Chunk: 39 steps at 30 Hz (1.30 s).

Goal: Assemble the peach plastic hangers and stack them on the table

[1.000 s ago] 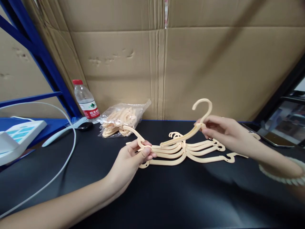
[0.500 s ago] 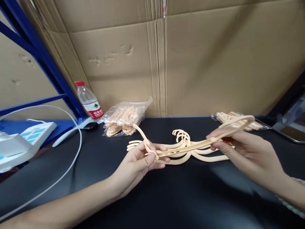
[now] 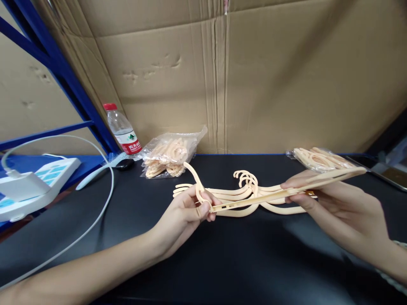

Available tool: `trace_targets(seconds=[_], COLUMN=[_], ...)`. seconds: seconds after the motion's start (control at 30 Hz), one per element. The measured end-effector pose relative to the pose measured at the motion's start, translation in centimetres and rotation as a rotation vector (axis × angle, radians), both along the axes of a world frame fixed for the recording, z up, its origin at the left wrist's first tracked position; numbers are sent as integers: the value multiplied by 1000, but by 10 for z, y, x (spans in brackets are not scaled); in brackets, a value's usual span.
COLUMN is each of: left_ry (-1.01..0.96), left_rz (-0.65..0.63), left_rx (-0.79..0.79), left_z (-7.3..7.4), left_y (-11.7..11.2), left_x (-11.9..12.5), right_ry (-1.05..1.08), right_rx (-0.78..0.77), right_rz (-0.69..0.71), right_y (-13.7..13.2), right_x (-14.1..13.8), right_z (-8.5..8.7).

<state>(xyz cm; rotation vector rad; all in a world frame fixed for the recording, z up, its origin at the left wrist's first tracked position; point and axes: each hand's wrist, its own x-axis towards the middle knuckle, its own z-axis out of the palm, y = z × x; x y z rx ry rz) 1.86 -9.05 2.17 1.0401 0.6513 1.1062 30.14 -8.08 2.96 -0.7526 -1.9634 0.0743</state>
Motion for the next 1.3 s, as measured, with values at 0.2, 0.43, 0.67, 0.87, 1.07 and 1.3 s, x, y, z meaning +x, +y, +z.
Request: trace_targets(seconds=[0.2, 0.43, 0.67, 0.87, 1.07, 1.3], left_ry=[-3, -7, -1, 42, 88, 161], left_rz=[-47, -86, -90, -73, -32, 6], left_rx=[22, -1, 42, 73, 109, 126], left_z=[2, 1, 2, 0, 0, -2], left_y=[0, -1, -1, -1, 0, -1], left_x=[2, 1, 3, 3, 3, 2], right_ry=[-10, 5, -7, -8, -20, 9], right_rx=[0, -29, -17, 8, 53, 48], right_rz=[4, 24, 51, 26, 6, 64], right_y=[-1, -2, -1, -4, -9, -14], right_x=[0, -1, -2, -5, -7, -13], right_z=[2, 2, 1, 3, -1, -2])
